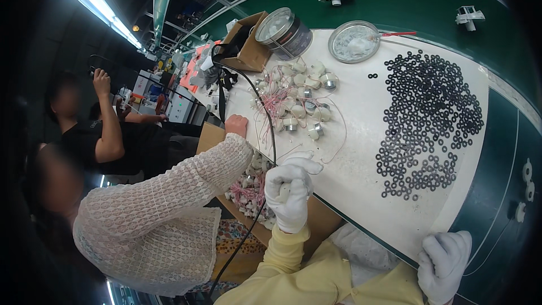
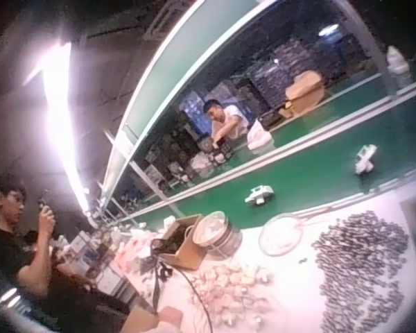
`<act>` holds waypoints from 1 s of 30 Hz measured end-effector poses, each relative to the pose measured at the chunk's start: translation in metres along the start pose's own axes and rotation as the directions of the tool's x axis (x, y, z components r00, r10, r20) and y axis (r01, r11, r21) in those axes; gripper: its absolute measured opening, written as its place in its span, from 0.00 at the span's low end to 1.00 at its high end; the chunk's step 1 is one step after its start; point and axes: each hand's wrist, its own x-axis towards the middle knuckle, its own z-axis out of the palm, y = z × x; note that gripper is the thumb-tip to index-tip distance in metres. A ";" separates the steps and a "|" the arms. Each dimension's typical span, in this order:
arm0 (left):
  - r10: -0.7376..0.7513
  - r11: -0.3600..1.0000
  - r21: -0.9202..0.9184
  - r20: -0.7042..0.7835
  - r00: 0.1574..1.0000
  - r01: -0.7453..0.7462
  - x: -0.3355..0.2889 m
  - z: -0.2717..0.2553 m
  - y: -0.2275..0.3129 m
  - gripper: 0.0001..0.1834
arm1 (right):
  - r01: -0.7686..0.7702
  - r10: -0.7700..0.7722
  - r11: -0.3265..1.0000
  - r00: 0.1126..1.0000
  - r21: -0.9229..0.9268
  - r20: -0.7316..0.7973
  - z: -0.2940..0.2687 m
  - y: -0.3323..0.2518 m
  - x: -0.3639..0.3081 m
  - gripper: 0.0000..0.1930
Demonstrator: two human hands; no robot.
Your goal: The person applies a white substance to small white plastic components using a brush, then picks up black washers and places them onto the components. The person handles the components one at a time, occasionally inspecting them, and places the finished units on the table.
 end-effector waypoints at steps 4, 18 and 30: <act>-0.081 0.996 0.036 -0.019 0.997 0.082 -0.002 0.003 0.004 0.06 | 0.024 -0.024 1.000 0.999 -0.014 -0.043 0.001 -0.004 0.003 0.17; -0.085 0.996 0.033 -0.028 0.996 0.085 0.000 0.003 0.003 0.04 | 0.025 -0.026 0.999 0.998 -0.021 -0.049 0.000 -0.006 0.004 0.16; -0.017 0.997 0.074 0.024 1.000 0.015 -0.001 0.001 -0.005 0.05 | 0.039 -0.040 0.999 0.998 -0.016 -0.057 0.001 -0.004 0.004 0.18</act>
